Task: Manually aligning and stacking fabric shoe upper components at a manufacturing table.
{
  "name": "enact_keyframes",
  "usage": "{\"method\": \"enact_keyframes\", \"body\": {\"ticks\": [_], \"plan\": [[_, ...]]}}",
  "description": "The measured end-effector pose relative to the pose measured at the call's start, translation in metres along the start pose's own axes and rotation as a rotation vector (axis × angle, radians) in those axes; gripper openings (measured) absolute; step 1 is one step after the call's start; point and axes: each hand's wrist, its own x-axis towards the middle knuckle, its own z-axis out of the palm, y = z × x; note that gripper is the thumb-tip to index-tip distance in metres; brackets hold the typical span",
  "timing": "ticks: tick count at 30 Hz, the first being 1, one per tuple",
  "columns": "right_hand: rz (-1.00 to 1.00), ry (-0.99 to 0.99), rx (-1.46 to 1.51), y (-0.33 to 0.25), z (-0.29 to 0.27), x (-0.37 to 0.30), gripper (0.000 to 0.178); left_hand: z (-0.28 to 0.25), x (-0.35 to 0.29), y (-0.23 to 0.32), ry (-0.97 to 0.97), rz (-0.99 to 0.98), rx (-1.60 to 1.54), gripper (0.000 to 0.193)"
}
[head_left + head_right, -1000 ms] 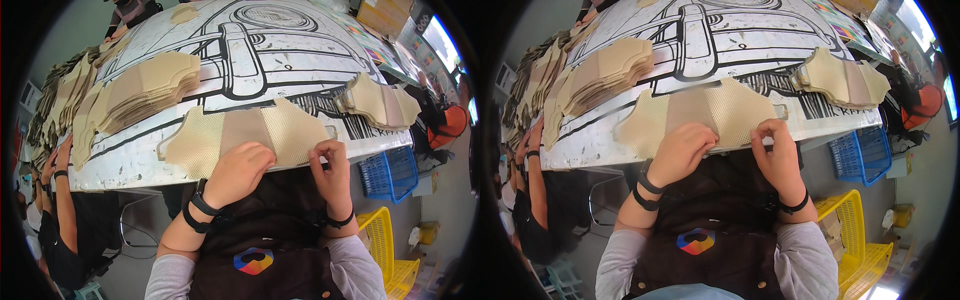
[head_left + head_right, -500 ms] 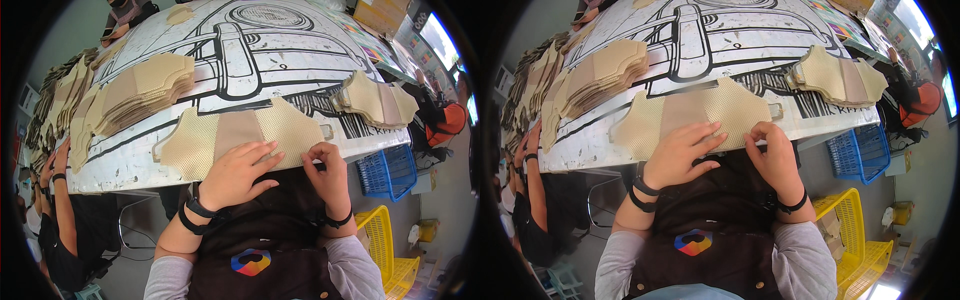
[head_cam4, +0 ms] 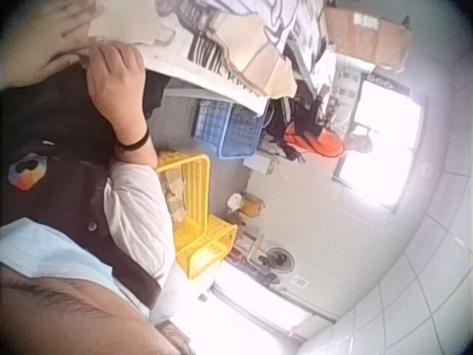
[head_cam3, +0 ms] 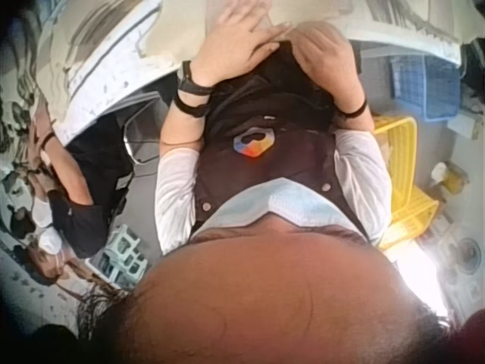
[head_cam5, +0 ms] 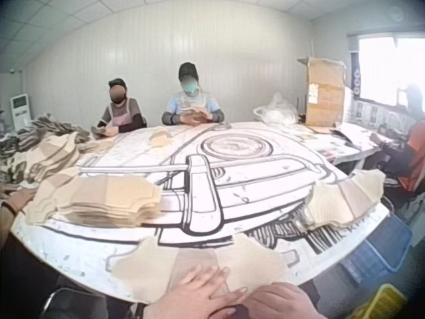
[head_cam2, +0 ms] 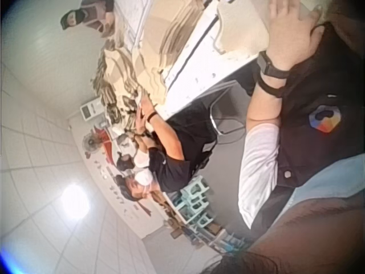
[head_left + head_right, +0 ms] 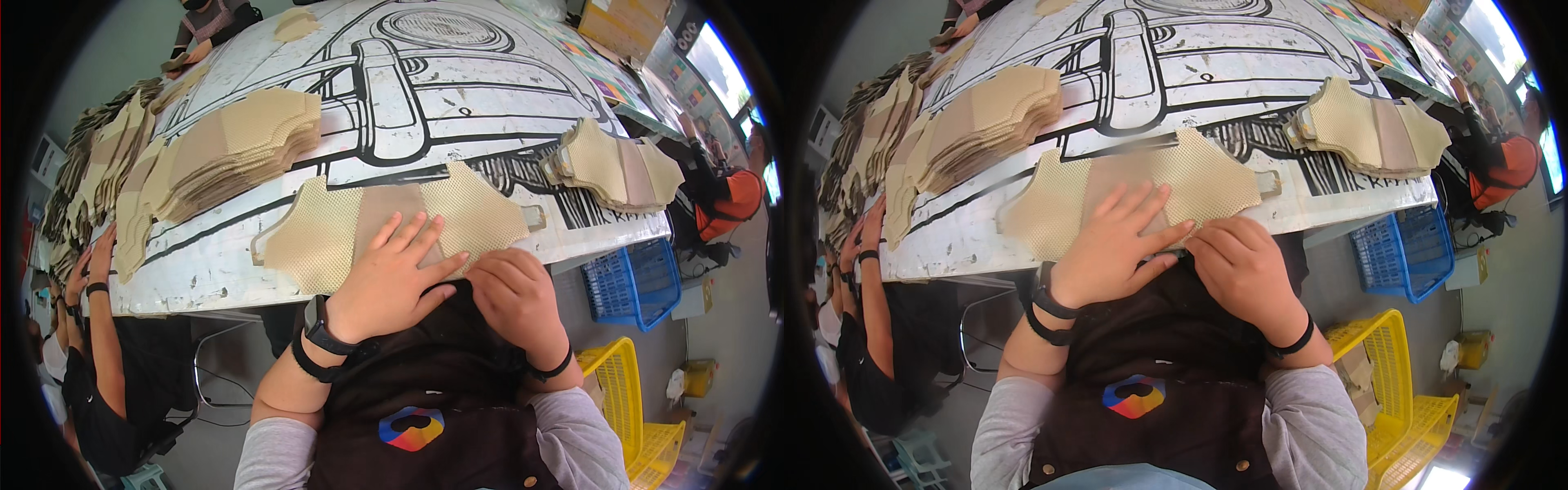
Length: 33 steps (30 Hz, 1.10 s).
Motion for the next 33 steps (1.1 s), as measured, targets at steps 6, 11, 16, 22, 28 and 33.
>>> {"method": "enact_keyframes", "body": {"ticks": [6,11,16,22,28,33], "plan": [[0.076,-0.15,-0.055,-0.016,-0.002,0.006,0.025,0.015,-0.001,-0.012,0.133,-0.129,-0.227,0.046],[0.082,-0.254,-0.175,-0.024,-0.002,0.012,0.029,0.017,0.003,0.001,0.159,-0.157,0.099,0.05],[-0.023,-0.202,-0.19,-0.026,0.0,0.018,0.028,0.015,0.0,0.002,0.117,-0.246,0.231,0.056],[0.024,-0.238,-0.079,-0.022,0.003,0.011,0.026,0.008,0.005,-0.006,-0.045,-0.236,0.144,0.059],[-0.032,-0.284,0.022,-0.013,-0.006,0.021,0.022,0.018,-0.001,-0.002,0.147,-0.207,0.212,0.057],[-0.135,-0.444,0.139,0.019,-0.011,0.087,0.028,0.011,-0.004,-0.005,0.096,-0.221,0.264,0.054]]}}
